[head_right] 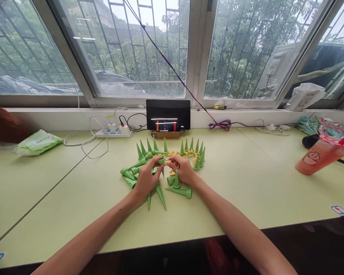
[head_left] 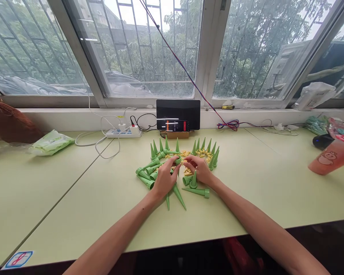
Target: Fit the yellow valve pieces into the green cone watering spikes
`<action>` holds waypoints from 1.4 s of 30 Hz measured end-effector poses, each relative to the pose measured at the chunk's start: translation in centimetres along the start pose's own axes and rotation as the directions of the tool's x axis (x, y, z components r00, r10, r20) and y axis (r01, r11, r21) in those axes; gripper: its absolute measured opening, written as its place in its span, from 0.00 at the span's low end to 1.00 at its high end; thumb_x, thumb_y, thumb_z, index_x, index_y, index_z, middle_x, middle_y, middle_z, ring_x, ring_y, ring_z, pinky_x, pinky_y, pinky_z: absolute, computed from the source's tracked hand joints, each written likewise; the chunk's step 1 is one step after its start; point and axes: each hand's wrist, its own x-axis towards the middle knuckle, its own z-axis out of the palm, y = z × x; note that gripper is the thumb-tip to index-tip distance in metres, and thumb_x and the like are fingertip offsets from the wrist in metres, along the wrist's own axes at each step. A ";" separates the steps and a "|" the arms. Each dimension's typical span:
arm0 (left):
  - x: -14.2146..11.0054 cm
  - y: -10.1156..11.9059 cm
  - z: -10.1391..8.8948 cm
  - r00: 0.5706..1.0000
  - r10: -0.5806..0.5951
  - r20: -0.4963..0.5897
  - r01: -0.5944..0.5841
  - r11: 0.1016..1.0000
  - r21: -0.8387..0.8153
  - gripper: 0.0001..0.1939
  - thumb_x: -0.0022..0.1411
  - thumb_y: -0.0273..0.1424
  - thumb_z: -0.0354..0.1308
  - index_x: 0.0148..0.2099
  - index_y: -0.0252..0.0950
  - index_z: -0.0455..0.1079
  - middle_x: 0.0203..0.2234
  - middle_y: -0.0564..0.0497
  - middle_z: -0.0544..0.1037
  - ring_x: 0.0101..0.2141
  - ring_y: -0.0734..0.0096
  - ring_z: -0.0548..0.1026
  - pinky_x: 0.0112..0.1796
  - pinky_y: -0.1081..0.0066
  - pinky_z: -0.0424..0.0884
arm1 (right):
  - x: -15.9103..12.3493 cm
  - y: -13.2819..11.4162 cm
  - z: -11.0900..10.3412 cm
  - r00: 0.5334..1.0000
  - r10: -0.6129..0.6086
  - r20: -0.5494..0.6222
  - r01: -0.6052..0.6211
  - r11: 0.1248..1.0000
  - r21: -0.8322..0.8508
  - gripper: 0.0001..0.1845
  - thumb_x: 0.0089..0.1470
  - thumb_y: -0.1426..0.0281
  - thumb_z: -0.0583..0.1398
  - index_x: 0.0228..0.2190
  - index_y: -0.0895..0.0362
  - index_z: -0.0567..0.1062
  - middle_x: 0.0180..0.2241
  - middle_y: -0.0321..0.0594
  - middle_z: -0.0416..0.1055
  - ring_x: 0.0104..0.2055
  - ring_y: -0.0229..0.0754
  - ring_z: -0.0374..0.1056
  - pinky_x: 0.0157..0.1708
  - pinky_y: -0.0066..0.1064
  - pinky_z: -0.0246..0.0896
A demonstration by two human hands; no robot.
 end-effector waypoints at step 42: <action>0.0 0.1 0.0 1.000 0.023 0.007 -0.023 1.000 0.020 0.11 0.66 0.27 0.57 0.51 0.37 0.68 0.39 0.47 0.80 0.36 0.66 0.79 0.40 0.67 0.75 | 0.1 -0.2 0.0 1.000 -0.023 -0.017 0.023 1.000 0.001 0.13 0.62 0.59 0.58 0.35 0.57 0.73 0.25 0.36 0.69 0.24 0.36 0.61 0.24 0.28 0.58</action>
